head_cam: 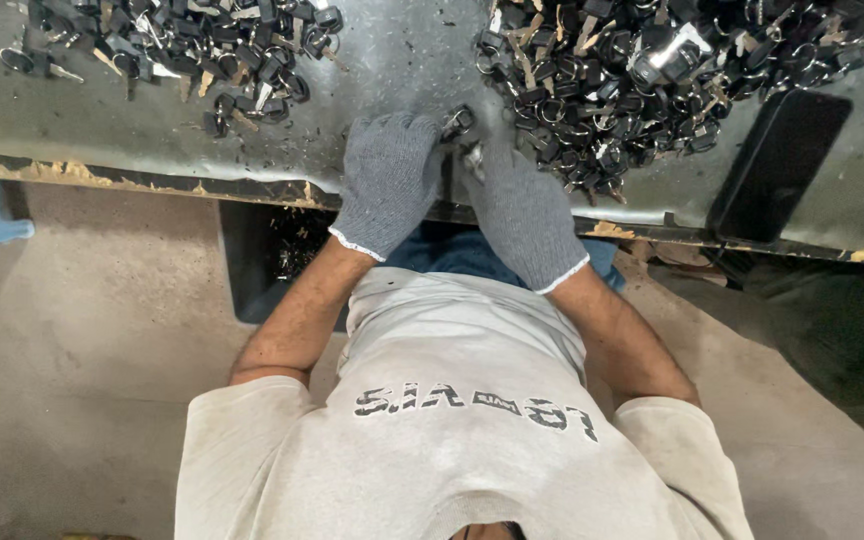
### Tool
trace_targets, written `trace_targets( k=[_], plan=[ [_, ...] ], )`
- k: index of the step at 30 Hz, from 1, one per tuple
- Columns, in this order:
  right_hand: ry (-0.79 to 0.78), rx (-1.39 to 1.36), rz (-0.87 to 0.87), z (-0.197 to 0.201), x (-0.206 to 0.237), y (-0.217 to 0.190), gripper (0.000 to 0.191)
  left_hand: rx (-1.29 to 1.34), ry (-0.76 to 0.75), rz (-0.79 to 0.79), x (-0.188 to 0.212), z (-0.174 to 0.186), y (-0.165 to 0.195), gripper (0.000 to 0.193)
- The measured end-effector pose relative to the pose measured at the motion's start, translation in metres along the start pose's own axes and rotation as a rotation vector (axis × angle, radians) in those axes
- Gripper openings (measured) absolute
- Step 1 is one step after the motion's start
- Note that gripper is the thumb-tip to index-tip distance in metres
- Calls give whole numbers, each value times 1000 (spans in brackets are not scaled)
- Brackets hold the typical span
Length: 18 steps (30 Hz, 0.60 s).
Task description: The person picks keys one at a time from a large pile on the workbench, turns each key over in their gloved hands, and drops it into a bin below the bench, repeating this cycle throughout the episode.
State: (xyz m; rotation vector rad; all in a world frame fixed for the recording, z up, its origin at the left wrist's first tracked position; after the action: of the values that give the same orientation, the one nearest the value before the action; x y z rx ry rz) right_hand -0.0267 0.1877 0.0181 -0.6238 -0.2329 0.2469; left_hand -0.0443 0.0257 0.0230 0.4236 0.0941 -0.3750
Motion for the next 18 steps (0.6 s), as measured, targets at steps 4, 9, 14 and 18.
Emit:
trace_targets(
  k=[4, 9, 14, 18],
  plan=[
    [-4, 105, 70, -6, -9, -6, 30, -109, -89, -20, -1, -7, 6, 24],
    [-11, 155, 9, -5, -9, -3, 29, -135, -168, 16, -6, -8, 6, 27],
    [92, 167, 119, -1, -4, -8, 30, -92, -149, -46, -7, -6, 7, 28],
    [87, 475, 54, -11, -6, -19, 19, -177, -187, -58, -4, -13, 12, 19]
  ],
)
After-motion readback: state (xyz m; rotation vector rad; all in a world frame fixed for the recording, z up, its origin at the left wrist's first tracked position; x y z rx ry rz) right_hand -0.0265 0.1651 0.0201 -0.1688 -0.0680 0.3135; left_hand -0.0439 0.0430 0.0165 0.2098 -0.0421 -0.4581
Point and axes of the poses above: each hand's wrist, its own x-axis away from the middle knuckle, its own z-axis out of the back of the hand, y = z × x, the point moved 5 cm from there along -x, towards the middle knuckle, and after that the axes turned 7 degrees about -x, right-handed, at the moved point
